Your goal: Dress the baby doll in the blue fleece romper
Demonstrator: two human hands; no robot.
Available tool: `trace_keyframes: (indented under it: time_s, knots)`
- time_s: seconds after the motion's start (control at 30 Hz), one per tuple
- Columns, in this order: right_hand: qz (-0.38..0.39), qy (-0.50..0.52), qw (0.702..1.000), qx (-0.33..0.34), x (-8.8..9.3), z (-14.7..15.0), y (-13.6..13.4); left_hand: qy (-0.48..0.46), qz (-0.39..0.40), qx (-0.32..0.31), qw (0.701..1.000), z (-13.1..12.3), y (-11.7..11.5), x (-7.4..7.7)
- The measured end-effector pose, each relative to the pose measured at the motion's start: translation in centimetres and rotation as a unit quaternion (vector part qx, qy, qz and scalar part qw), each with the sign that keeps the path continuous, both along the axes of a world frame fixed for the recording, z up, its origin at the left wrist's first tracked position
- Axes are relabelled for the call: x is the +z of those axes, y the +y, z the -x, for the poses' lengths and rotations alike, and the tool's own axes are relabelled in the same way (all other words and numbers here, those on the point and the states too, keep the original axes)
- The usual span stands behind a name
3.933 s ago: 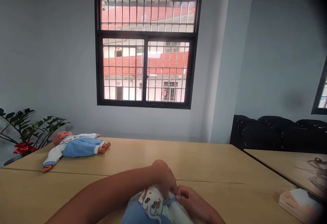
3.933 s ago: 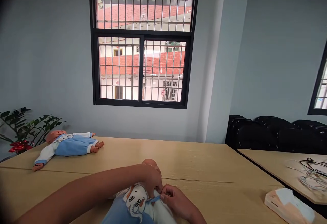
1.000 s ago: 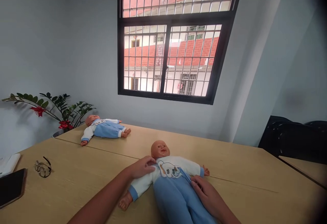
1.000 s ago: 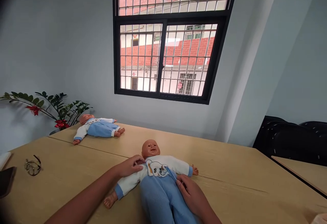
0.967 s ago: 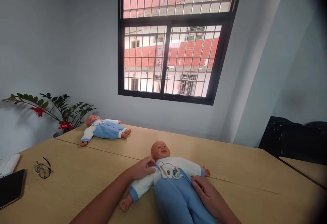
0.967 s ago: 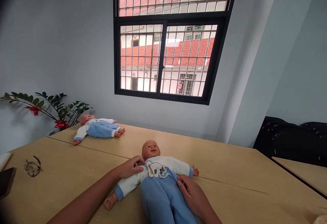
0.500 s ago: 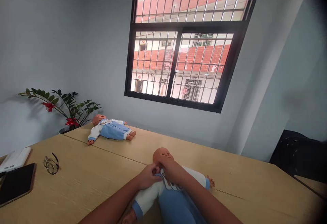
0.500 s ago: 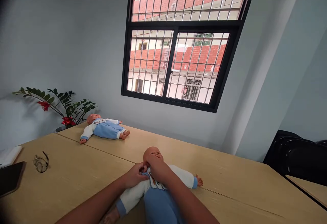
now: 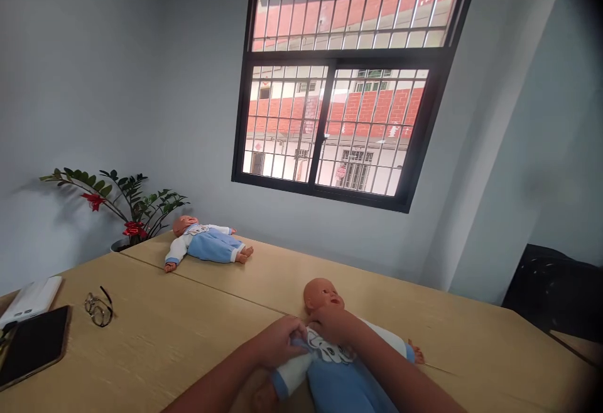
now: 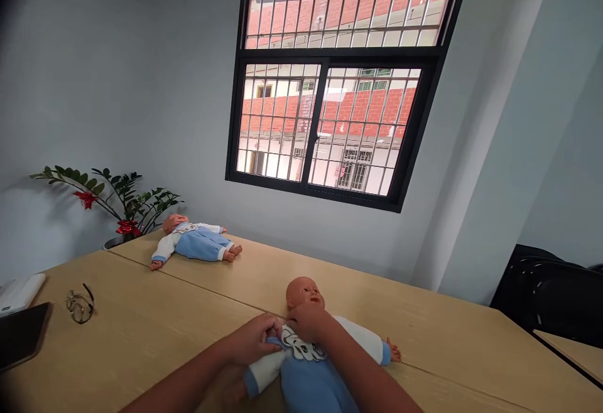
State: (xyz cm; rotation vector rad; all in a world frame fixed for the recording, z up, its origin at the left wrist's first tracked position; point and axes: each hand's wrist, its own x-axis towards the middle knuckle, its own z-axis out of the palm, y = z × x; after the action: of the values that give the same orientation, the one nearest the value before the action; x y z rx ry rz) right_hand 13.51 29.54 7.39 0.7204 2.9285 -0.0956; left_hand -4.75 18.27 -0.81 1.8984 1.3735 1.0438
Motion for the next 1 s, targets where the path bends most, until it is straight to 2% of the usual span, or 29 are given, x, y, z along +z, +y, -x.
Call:
trace_keyframes:
  time_s: [0.17,0.27,0.43,0.67,0.87,1.0]
  knots:
    - [0.010,-0.005,0.999,-0.053,1.8,-3.8,0.8,0.030,0.014,-0.026,0.999,-0.8,-0.7,0.3]
    - [0.016,-0.011,0.999,-0.050,2.1,-5.1,0.6,0.043,0.025,-0.030,0.998,-1.2,-0.8,0.1]
    - [-0.049,-0.040,0.998,0.002,1.5,-4.9,0.0,0.062,0.028,-0.044,0.997,-2.0,-1.5,-0.8]
    - [-0.086,-0.054,0.994,-0.027,0.2,-4.1,0.8,0.089,-0.018,-0.010,0.996,-3.6,-3.4,-2.3]
    - [-0.079,-0.031,0.995,-0.053,-0.6,-4.7,1.3,0.122,-0.106,-0.028,0.986,-6.1,-4.7,-3.3]
    - [-0.065,0.000,0.995,-0.078,-1.1,-5.3,1.4,0.105,-0.099,-0.040,0.989,-7.3,-5.7,-3.8]
